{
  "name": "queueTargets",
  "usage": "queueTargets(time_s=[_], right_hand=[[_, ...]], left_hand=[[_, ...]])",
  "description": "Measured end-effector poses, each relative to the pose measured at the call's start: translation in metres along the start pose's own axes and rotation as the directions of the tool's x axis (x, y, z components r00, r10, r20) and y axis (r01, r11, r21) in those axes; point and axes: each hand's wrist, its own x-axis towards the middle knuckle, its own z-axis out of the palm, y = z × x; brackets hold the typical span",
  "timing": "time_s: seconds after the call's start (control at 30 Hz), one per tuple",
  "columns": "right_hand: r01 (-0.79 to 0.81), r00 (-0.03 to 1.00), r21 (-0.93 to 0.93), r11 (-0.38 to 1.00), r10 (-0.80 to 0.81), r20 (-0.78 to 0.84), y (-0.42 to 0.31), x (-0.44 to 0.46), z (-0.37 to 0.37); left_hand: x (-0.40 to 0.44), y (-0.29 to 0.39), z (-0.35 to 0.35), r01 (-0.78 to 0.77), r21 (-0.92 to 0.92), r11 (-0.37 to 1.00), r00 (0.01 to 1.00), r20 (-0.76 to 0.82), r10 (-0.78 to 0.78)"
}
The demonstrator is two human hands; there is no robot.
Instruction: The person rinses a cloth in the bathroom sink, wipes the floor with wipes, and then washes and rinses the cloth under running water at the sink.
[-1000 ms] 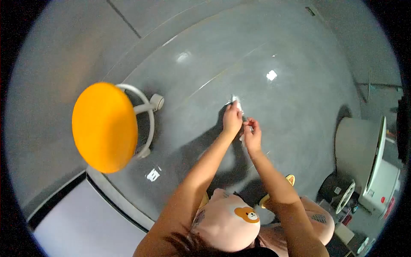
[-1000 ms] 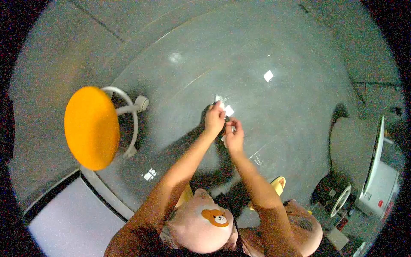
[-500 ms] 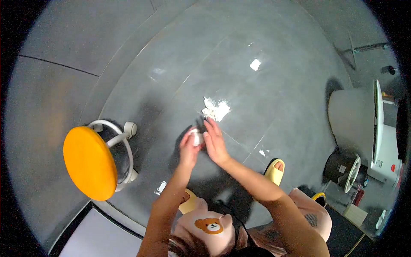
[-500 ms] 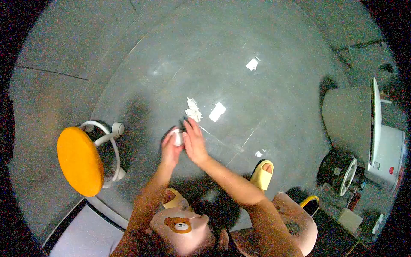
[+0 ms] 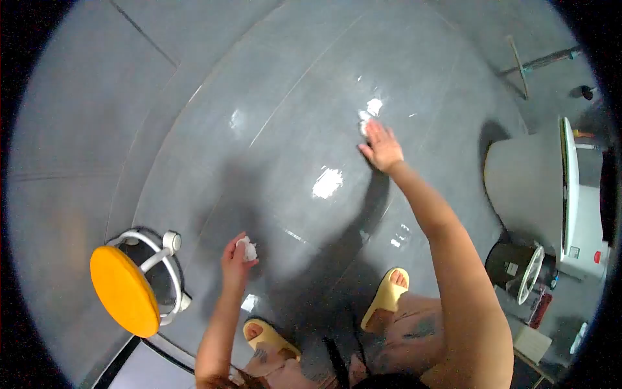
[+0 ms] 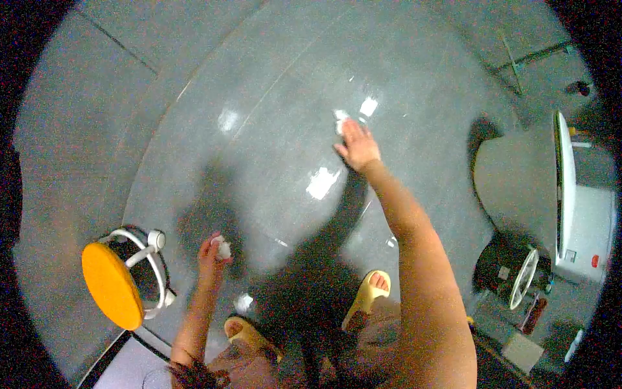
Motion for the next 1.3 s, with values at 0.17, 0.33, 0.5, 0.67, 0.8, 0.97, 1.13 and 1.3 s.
queueTargets(time_s=[0.17,0.33,0.5,0.67,0.8,0.97,1.13,1.3], right_hand=[[-0.063,0.979,0.148,0.987,0.033,0.2,0.042,0.013,-0.026],[0.253,0.961,0.318,0.914,-0.275,0.024,-0.002,-0.093,0.026],[0.045,0.998,0.214,0.976,-0.034,-0.058,0.066,-0.044,0.026],[-0.207,0.947,0.213,0.955,0.251,-0.203,0.155,-0.009,0.02],[-0.313,0.865,0.338,0.888,0.413,-0.285,0.134,-0.074,0.056],[-0.338,0.891,0.481,0.809,0.439,-0.113,0.06,-0.165,0.041],[-0.439,0.781,0.539,0.719,0.602,-0.166,0.079,-0.193,0.06],[-0.473,0.441,0.717,0.512,0.842,-0.31,0.109,-0.283,0.055]], left_hand=[[0.006,0.043,0.061,0.023,0.134,0.991,0.995,0.09,-0.035],[0.003,0.085,0.133,-0.004,0.286,0.958,0.986,0.159,-0.043],[0.007,0.085,0.189,0.018,0.481,0.876,0.971,0.202,-0.131],[0.022,0.078,0.244,0.017,0.43,0.902,0.93,0.323,-0.172],[0.031,0.063,0.279,0.016,0.376,0.926,0.902,0.395,-0.176],[0.031,0.015,0.328,0.131,0.32,0.938,0.853,0.446,-0.271],[0.015,-0.004,0.375,0.115,0.315,0.942,0.743,0.602,-0.292],[0.004,-0.031,0.401,0.142,0.358,0.923,0.695,0.628,-0.35]])
